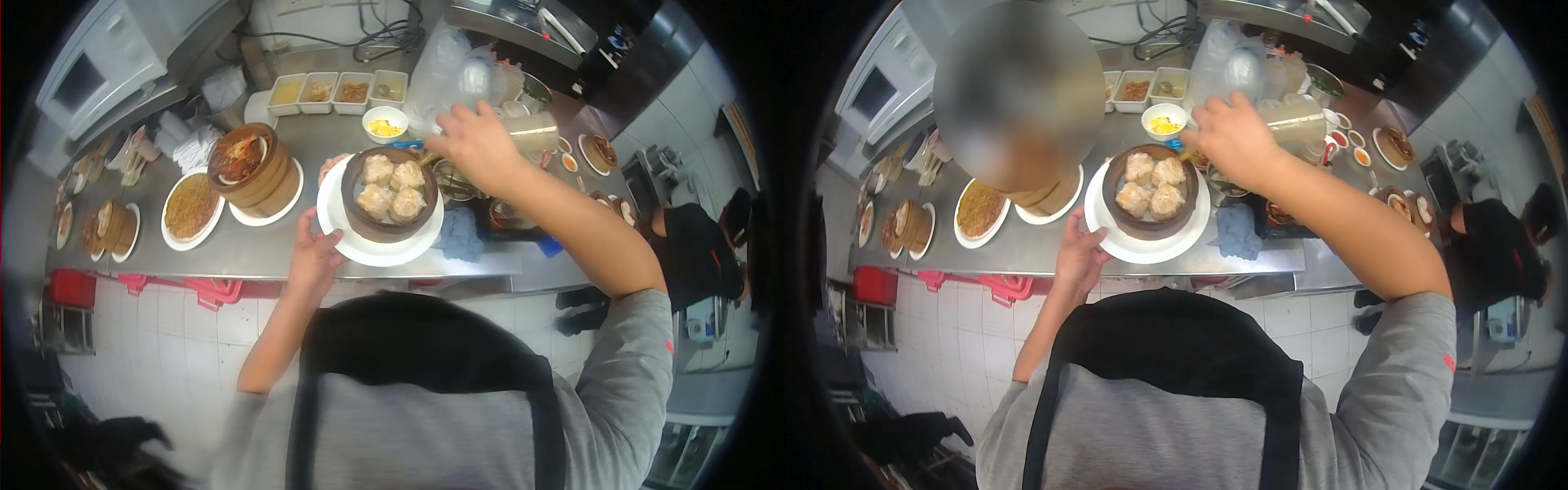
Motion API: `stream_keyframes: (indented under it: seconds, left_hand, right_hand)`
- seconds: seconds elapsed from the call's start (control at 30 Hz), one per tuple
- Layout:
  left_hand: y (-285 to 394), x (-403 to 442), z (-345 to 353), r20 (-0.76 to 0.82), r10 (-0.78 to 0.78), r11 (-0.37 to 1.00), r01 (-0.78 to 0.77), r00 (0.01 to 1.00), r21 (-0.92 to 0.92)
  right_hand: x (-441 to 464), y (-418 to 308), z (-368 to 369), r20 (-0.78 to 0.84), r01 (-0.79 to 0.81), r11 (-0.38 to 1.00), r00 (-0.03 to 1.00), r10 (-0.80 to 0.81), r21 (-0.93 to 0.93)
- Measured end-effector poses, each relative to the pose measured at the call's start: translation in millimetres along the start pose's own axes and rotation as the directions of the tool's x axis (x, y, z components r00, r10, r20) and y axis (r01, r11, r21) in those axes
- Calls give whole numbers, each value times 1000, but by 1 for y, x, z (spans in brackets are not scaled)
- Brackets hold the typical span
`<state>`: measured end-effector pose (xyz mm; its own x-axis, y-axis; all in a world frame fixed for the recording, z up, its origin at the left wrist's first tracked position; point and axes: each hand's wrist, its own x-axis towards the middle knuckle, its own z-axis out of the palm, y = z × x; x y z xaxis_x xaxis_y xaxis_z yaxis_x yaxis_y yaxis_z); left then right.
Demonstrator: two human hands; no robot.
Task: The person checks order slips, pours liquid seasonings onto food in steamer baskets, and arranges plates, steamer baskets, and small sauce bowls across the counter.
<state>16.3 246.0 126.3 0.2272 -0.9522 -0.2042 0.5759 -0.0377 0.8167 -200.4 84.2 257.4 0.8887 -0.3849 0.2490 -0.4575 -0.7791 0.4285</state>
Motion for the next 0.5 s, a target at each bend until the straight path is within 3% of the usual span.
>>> stream_keyframes:
  seconds: [0.07,0.1,0.2,0.33,0.4,0.47,0.5]
  left_hand:
    - [6,13,5,13,-4,1000,4,1000,8]
    - [10,19,9,22,-10,1000,10,1000,13]
    - [21,33,18,82,41,999,-43,996,26]
    - [30,37,19,147,68,997,-64,987,-35]
    - [35,33,22,178,72,996,-63,981,-57]
    - [34,31,26,188,87,996,-80,978,-46]
    - [35,31,28,187,64,998,-58,980,-40]
  right_hand:
    - [0,15,2,11,-223,949,974,226,221]
    - [0,36,6,57,-285,823,953,296,492]
    - [-18,72,18,-127,-317,676,845,520,665]
    - [-49,91,70,-185,-538,530,567,803,655]
    - [-62,94,107,-190,-568,515,532,825,642]
    - [-68,85,128,-69,-652,402,474,878,643]
    - [-73,86,146,-49,-661,409,491,870,629]
